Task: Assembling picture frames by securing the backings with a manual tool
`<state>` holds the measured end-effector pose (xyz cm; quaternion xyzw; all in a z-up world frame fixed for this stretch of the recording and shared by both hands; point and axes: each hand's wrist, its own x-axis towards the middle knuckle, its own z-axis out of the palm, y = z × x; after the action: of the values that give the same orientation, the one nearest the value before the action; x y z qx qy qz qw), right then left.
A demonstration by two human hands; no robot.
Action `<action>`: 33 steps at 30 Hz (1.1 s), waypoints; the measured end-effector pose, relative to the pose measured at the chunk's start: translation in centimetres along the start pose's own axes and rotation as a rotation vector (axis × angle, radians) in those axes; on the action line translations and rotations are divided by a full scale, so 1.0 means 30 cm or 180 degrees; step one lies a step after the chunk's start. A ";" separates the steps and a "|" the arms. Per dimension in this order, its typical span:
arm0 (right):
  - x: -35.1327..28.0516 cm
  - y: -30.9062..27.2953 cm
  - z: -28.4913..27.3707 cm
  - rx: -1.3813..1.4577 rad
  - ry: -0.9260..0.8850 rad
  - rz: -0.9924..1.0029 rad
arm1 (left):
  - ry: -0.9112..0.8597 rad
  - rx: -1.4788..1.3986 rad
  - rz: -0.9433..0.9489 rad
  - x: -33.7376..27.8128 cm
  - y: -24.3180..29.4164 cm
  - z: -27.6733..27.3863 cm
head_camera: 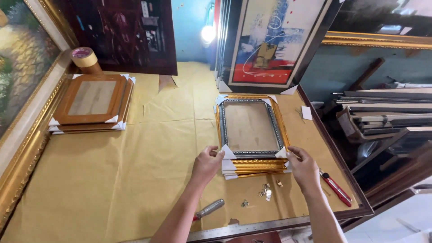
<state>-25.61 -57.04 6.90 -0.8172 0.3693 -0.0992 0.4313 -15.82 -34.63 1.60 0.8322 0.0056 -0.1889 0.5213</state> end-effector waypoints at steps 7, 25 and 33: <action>0.057 0.062 0.002 0.0354 -0.0267 -0.0001 | 0.0250 -0.0365 -0.0042 0.060 -0.037 0.087; -0.045 -0.061 -0.025 0.0834 -0.0155 0.0368 | -0.0109 -0.3010 -0.0424 -0.166 0.213 0.033; -0.079 -0.166 0.107 0.3801 -0.0693 0.0719 | -0.0205 -0.4310 -0.0106 -0.162 0.039 -0.084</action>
<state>-23.17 -51.61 9.20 -0.3959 0.2881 -0.1586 0.8574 -19.31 -32.06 5.14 0.3158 0.1199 -0.1764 0.9245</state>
